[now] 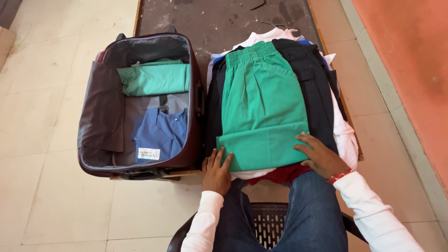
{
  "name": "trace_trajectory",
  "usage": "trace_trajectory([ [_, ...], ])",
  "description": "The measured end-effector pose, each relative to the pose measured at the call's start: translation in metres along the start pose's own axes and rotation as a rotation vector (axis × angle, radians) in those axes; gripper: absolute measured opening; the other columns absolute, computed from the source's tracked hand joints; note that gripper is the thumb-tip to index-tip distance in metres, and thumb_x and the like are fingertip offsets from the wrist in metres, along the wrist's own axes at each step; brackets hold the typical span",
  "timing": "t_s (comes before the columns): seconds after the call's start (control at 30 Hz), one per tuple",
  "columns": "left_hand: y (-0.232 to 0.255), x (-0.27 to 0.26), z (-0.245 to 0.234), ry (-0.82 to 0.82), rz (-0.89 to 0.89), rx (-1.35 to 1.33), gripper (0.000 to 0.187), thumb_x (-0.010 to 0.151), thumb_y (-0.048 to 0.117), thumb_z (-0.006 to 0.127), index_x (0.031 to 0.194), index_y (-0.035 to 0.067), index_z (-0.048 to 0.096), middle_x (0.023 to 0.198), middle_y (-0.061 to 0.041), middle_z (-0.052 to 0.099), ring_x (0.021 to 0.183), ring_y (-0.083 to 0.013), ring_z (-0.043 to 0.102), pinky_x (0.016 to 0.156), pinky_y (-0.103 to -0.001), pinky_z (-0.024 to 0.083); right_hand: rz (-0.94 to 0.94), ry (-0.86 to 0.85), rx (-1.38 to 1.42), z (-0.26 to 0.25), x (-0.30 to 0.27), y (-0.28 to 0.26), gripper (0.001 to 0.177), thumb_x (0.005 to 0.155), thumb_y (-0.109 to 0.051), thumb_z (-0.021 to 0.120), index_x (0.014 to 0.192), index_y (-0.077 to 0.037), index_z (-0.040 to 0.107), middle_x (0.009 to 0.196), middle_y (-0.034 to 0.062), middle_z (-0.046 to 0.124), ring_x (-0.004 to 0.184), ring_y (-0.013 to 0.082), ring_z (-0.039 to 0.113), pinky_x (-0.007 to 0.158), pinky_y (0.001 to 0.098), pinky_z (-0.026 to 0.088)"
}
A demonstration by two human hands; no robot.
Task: The person opens a suitcase, folds a blue shirt, and places it inside the suitcase. They then take green trousers, fold them into a smaller rectangle, and pack them into the suitcase before beginning to fold black trousers.
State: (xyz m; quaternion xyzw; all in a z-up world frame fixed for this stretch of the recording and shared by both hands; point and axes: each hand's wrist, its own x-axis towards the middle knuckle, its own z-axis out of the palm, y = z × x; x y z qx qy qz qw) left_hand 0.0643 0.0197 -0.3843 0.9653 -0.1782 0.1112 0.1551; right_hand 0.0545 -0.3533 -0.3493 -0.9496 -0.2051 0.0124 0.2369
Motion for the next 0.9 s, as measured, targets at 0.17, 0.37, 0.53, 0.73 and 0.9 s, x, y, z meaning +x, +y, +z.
trace_trajectory([
  [0.17,-0.018,0.003,-0.001,-0.106,0.008,-0.231,0.060,0.078,0.005,0.065,0.135,0.022,0.061,0.152,-0.008,0.050,0.141,-0.0335,0.044,0.111,-0.051,0.038,-0.080,0.031,0.016,-0.003,-0.006,0.018,0.048,0.082,-0.008,0.074,0.128,-0.009,0.061,0.147,0.0102,0.052,0.146,0.0269,0.042,0.117,0.0378,0.040],
  [0.37,-0.014,0.002,0.002,-0.036,0.030,-0.053,0.061,0.081,-0.002,0.061,0.135,0.025,0.062,0.152,-0.004,0.053,0.141,-0.0296,0.047,0.113,-0.059,0.034,-0.059,0.035,-0.118,-0.017,0.001,-0.013,0.061,0.067,0.002,0.069,0.127,-0.005,0.061,0.138,0.0130,0.055,0.141,0.0316,0.044,0.111,0.0390,0.042],
  [0.53,-0.004,0.001,0.007,0.063,0.038,0.143,0.054,0.081,0.003,0.063,0.132,0.022,0.062,0.146,-0.001,0.056,0.139,-0.0252,0.048,0.109,-0.077,0.024,-0.094,0.210,-0.205,-0.005,0.003,-0.023,0.054,0.068,0.006,0.064,0.121,-0.003,0.062,0.135,0.0141,0.058,0.138,0.0325,0.049,0.111,0.0409,0.044],
  [0.73,-0.012,-0.004,0.010,0.104,0.041,0.065,0.046,0.083,0.003,0.063,0.127,0.017,0.062,0.145,0.001,0.058,0.140,-0.0223,0.050,0.112,-0.076,0.022,-0.046,0.336,-0.176,-0.002,-0.003,-0.028,0.039,0.081,0.005,0.064,0.118,-0.006,0.063,0.130,0.0143,0.061,0.129,0.0326,0.058,0.107,0.0402,0.049],
  [0.9,-0.019,-0.009,-0.010,0.058,-0.008,-0.149,0.037,0.079,0.007,0.070,0.115,0.015,0.068,0.132,0.001,0.068,0.136,-0.0227,0.053,0.114,-0.072,0.021,-0.083,0.402,-0.108,-0.017,-0.011,-0.018,0.043,0.079,0.004,0.067,0.121,-0.003,0.060,0.123,0.0152,0.065,0.113,0.0352,0.063,0.097,0.0452,0.051],
])
